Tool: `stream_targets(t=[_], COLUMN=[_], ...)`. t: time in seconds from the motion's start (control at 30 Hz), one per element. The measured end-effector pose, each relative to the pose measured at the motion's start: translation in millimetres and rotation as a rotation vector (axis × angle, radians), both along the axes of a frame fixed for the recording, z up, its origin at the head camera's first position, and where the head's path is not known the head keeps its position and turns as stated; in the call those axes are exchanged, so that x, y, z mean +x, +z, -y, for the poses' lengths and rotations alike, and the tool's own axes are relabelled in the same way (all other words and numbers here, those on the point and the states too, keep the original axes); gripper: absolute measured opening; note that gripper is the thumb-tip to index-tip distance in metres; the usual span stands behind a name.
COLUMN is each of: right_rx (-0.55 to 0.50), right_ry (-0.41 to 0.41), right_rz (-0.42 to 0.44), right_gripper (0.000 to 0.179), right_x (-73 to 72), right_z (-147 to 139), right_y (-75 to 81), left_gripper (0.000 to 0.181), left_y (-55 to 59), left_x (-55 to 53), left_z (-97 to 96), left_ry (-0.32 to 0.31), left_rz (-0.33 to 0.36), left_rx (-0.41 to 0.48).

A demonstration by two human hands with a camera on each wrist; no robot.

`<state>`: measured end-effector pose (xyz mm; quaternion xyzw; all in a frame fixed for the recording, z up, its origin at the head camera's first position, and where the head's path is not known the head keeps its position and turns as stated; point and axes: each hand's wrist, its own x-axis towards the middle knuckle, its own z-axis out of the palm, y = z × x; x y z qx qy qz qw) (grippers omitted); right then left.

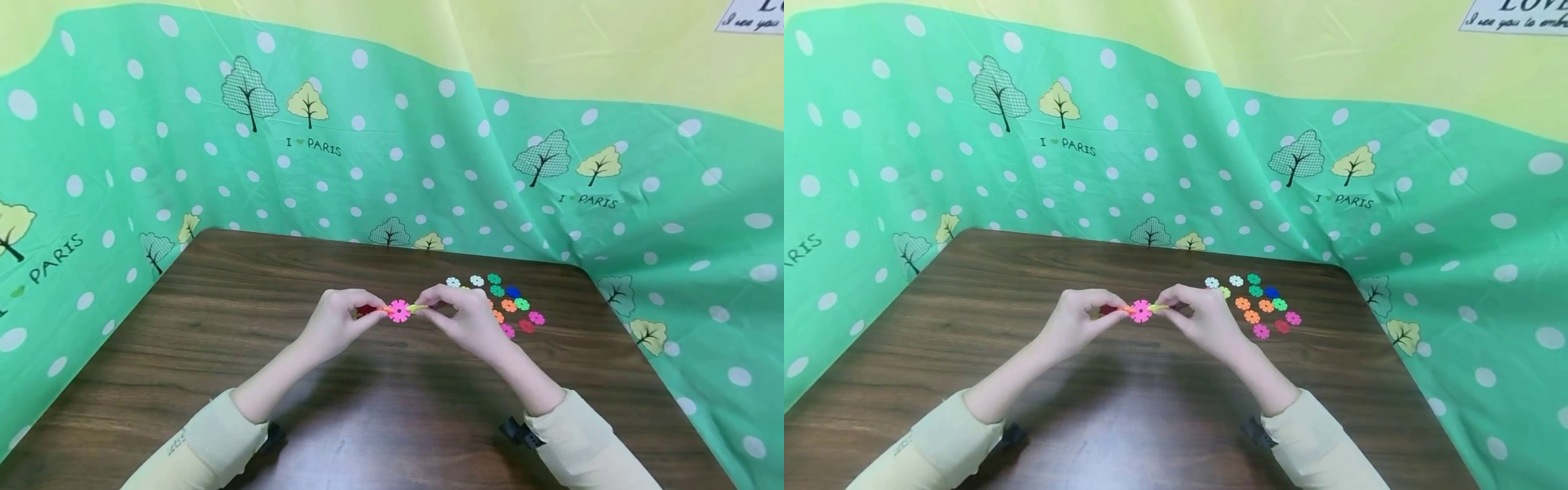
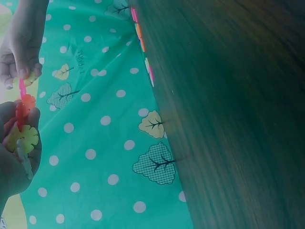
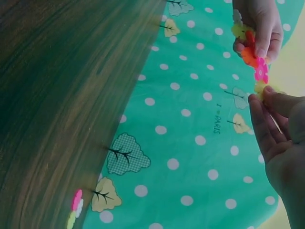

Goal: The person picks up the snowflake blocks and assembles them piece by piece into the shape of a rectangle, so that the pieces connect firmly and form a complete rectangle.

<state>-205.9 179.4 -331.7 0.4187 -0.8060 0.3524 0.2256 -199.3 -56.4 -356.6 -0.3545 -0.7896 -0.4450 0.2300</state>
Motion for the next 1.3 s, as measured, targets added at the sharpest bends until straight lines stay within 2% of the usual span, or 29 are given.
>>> stream_targets(t=[0.17,0.4,0.6,0.8,0.97,1.3], right_rx=[0.022,0.002,0.022,0.116,0.214,0.331], right_ry=[-0.004,0.031,0.047,-0.013,-0.073,-0.148], right_rz=[0.007,0.027,0.016,0.033,0.094,0.107], right_gripper=[0.018,0.020,0.025,0.044,0.056,0.070], right_x=[2.2,0.1,-4.0,-9.3,-17.8,-40.7], right_z=[1.7,1.3,-2.7,-19.4,-40.1,-85.2], right_y=[-2.7,0.9,3.4,6.5,7.5,-2.4], left_gripper=[0.007,0.009,0.009,0.009,0.009,0.010], left_y=[-1.2,-2.1,-1.4,-1.2,-1.9,-1.8], left_x=[0.4,-1.2,-1.6,-0.6,-0.4,0.3], left_z=[0.9,1.2,1.0,3.3,6.9,14.8], left_ry=[-0.002,-0.015,0.011,0.034,0.048,0.064], left_rz=[-0.019,-0.009,0.007,0.027,0.052,0.083], left_rx=[-0.004,0.009,-0.012,-0.021,-0.030,-0.038])
